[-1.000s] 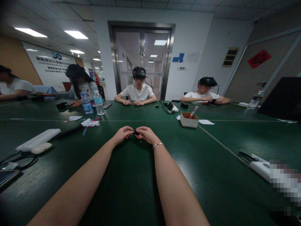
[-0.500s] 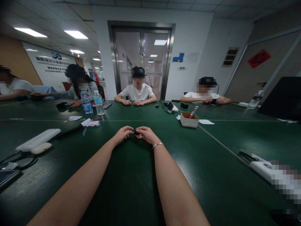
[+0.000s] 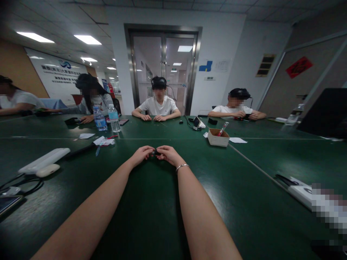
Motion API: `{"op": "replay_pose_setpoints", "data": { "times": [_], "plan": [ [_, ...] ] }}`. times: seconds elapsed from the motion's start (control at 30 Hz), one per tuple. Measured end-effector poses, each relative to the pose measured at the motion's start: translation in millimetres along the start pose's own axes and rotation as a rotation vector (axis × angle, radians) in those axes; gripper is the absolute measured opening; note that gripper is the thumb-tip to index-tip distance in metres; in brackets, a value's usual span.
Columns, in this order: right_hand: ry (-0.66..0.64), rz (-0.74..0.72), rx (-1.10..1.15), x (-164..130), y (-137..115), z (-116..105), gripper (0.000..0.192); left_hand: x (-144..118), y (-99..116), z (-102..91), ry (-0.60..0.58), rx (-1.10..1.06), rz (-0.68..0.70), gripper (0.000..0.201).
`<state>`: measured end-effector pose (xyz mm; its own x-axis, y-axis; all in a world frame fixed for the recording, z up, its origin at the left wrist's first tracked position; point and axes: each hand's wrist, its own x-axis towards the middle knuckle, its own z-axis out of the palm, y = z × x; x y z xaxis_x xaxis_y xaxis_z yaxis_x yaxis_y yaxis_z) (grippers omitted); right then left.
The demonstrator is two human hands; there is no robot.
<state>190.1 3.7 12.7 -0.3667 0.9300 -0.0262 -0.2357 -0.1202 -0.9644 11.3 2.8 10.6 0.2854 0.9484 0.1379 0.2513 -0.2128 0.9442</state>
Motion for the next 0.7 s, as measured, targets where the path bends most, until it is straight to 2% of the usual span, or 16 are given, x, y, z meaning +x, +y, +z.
{"op": "replay_pose_setpoints", "data": {
  "times": [0.2, 0.57, 0.7],
  "plan": [
    [-0.011, -0.003, 0.014, -0.7, -0.4, 0.5, 0.012, -0.5, 0.0, 0.2, 0.026, -0.001, 0.008, 0.027],
    [-0.016, -0.008, 0.005, -2.3, -1.7, 1.5, 0.014, 0.5, -1.8, -0.6, -0.017, 0.020, 0.009, 0.031],
    [-0.023, -0.018, 0.001, -1.5, -0.5, 0.5, 0.013, -0.4, -0.1, -0.5, 0.003, 0.012, 0.010, 0.030]
  ]
}}
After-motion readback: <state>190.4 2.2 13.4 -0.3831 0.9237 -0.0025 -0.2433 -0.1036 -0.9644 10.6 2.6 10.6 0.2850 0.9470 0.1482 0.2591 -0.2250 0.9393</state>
